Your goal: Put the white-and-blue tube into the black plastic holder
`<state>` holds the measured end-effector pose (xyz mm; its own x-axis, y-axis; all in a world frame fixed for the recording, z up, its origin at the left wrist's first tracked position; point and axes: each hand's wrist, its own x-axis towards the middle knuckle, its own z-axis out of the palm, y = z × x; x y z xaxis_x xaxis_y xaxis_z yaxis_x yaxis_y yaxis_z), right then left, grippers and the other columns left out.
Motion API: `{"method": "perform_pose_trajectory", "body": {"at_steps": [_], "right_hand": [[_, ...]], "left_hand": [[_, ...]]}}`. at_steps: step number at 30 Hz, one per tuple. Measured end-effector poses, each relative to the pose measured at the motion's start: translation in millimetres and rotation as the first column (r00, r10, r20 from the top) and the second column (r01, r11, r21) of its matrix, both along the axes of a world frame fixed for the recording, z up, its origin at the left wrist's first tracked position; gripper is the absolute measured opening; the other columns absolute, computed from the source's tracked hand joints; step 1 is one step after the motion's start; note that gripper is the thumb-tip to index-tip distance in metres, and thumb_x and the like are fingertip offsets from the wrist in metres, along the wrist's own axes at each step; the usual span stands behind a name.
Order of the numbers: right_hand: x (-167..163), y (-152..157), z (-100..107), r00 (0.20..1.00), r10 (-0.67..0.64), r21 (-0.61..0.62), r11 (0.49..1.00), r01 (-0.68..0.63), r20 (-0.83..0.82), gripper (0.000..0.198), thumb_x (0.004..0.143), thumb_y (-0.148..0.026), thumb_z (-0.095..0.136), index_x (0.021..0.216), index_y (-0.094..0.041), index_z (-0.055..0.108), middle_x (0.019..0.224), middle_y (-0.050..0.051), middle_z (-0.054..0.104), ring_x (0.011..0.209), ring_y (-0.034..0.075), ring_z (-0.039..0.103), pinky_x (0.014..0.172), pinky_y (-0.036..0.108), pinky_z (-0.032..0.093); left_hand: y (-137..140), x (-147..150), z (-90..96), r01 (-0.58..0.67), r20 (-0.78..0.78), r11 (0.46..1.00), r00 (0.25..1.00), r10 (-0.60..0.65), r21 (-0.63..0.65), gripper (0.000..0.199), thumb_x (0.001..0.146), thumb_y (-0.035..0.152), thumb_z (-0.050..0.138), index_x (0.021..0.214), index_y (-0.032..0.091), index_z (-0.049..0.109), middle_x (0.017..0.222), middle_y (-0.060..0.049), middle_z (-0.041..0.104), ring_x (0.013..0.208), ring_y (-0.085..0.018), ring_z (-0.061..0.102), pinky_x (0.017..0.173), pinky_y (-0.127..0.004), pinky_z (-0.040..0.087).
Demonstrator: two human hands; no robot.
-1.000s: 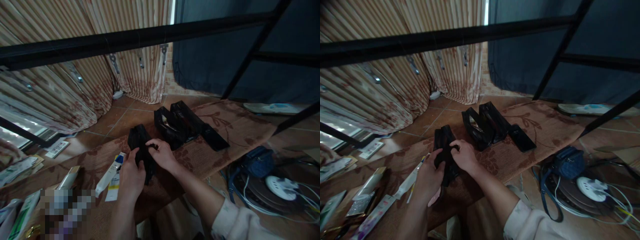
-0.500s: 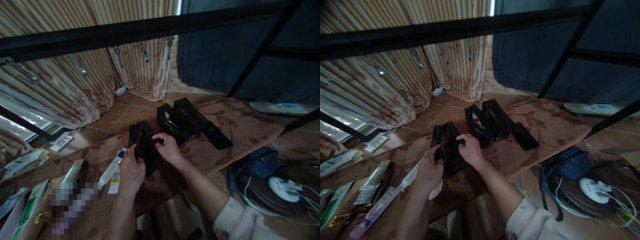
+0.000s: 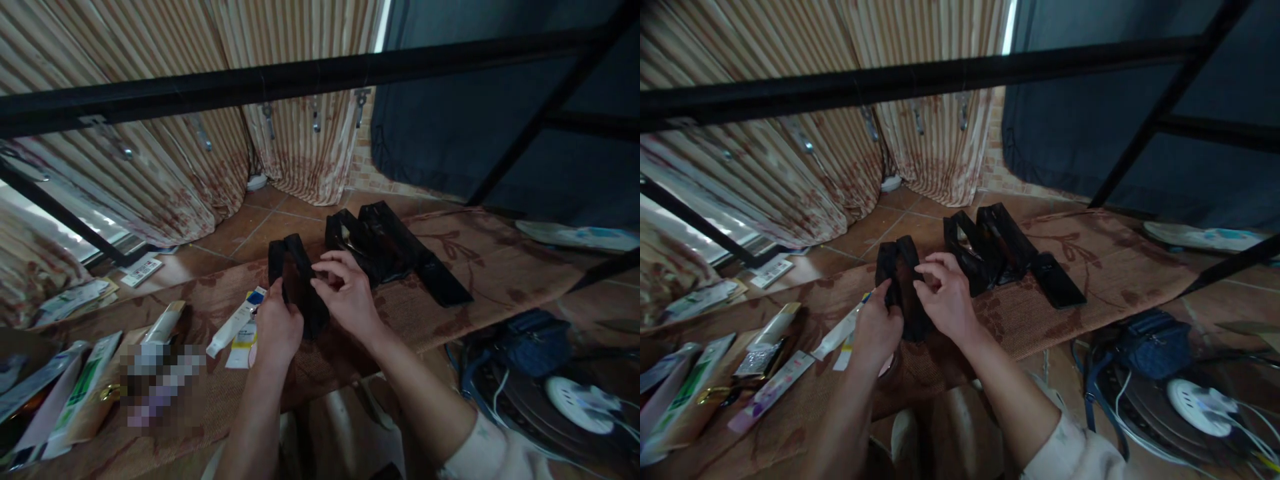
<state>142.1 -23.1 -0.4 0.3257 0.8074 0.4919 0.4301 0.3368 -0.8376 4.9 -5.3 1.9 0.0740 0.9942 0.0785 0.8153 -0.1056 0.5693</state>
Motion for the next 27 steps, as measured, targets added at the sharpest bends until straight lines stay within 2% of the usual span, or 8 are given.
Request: {"method": "perform_pose_trajectory", "body": {"at_steps": [2,5,8,11,15,18,23,27], "right_hand": [[-12,-13,9,0.994,0.063,0.086,0.995,-0.056,-0.089,0.015,0.082,-0.015,0.064,0.092,-0.024,0.071,0.110,0.004,0.062,0.069,0.010,0.058,0.063,0.025,0.052],[-32,-31,15,0.975,0.189,0.112,0.978,-0.177,-0.113,0.019,0.087,-0.015,0.058,0.099,-0.024,0.070,0.113,0.005,0.063,0.086,0.013,0.064,0.074,0.026,0.055],[-45,-34,7,0.975,0.217,0.025,0.976,-0.216,-0.041,0.027,0.089,-0.016,0.054,0.113,-0.023,0.065,0.115,0.008,0.064,0.099,0.017,0.064,0.089,0.032,0.054],[-45,-26,-9,0.994,0.113,-0.122,0.986,-0.110,0.011,0.029,0.092,-0.019,0.047,0.115,-0.021,0.064,0.115,0.010,0.066,0.107,0.020,0.063,0.097,0.037,0.051],[-30,-14,-27,0.996,0.022,-0.211,0.978,-0.004,0.083,0.030,0.092,-0.023,0.046,0.115,-0.019,0.065,0.114,0.012,0.067,0.107,0.024,0.064,0.097,0.043,0.051],[-20,-13,-33,0.979,0.057,-0.244,0.970,-0.007,0.198,0.029,0.088,-0.026,0.054,0.113,-0.018,0.067,0.110,0.013,0.067,0.101,0.026,0.066,0.092,0.045,0.053],[-15,-14,-33,0.965,0.079,-0.243,0.970,-0.016,0.251,0.036,0.091,-0.036,0.055,0.118,-0.015,0.065,0.114,0.015,0.066,0.097,0.026,0.067,0.089,0.044,0.053],[-19,-12,-29,0.972,0.080,-0.247,0.969,-0.023,0.221,0.034,0.092,-0.040,0.054,0.109,-0.015,0.068,0.107,0.014,0.069,0.092,0.025,0.067,0.082,0.040,0.053]], "left_hand": [[-4,3,-0.9,0.018,0.056,0.999,0.998,-0.019,0.029,0.055,0.081,0.008,0.046,0.135,0.007,0.053,0.123,-0.022,0.067,0.112,-0.033,0.066,0.098,-0.045,0.050],[-9,4,-0.9,0.077,0.188,0.995,0.978,-0.088,0.065,0.038,0.084,0.015,0.051,0.120,0.014,0.061,0.109,-0.016,0.071,0.103,-0.029,0.068,0.090,-0.041,0.053],[-13,3,-1.3,0.127,0.302,0.990,0.943,-0.138,0.055,0.025,0.086,0.017,0.049,0.107,0.015,0.064,0.098,-0.012,0.072,0.093,-0.026,0.068,0.083,-0.037,0.054],[-13,3,-3.3,0.167,0.341,0.986,0.926,-0.161,0.013,0.030,0.087,0.016,0.048,0.113,0.013,0.063,0.104,-0.013,0.073,0.096,-0.024,0.068,0.085,-0.036,0.053],[-10,2,-7.9,0.128,0.299,0.991,0.948,-0.113,-0.031,0.047,0.083,0.011,0.050,0.129,0.011,0.059,0.126,-0.016,0.067,0.117,-0.024,0.063,0.103,-0.039,0.047],[-9,0,-9.1,0.117,0.260,0.993,0.959,-0.111,-0.008,0.051,0.080,0.008,0.049,0.130,0.010,0.060,0.129,-0.015,0.065,0.122,-0.023,0.060,0.110,-0.037,0.043],[-12,-3,-5.1,0.117,0.242,0.991,0.961,-0.130,0.068,0.045,0.086,0.010,0.047,0.128,0.013,0.062,0.123,-0.013,0.067,0.112,-0.023,0.064,0.103,-0.038,0.048],[-15,-5,-1.6,0.099,0.277,0.985,0.951,-0.135,0.141,0.039,0.089,0.011,0.044,0.123,0.012,0.065,0.119,-0.013,0.068,0.106,-0.023,0.065,0.100,-0.038,0.049]]}}
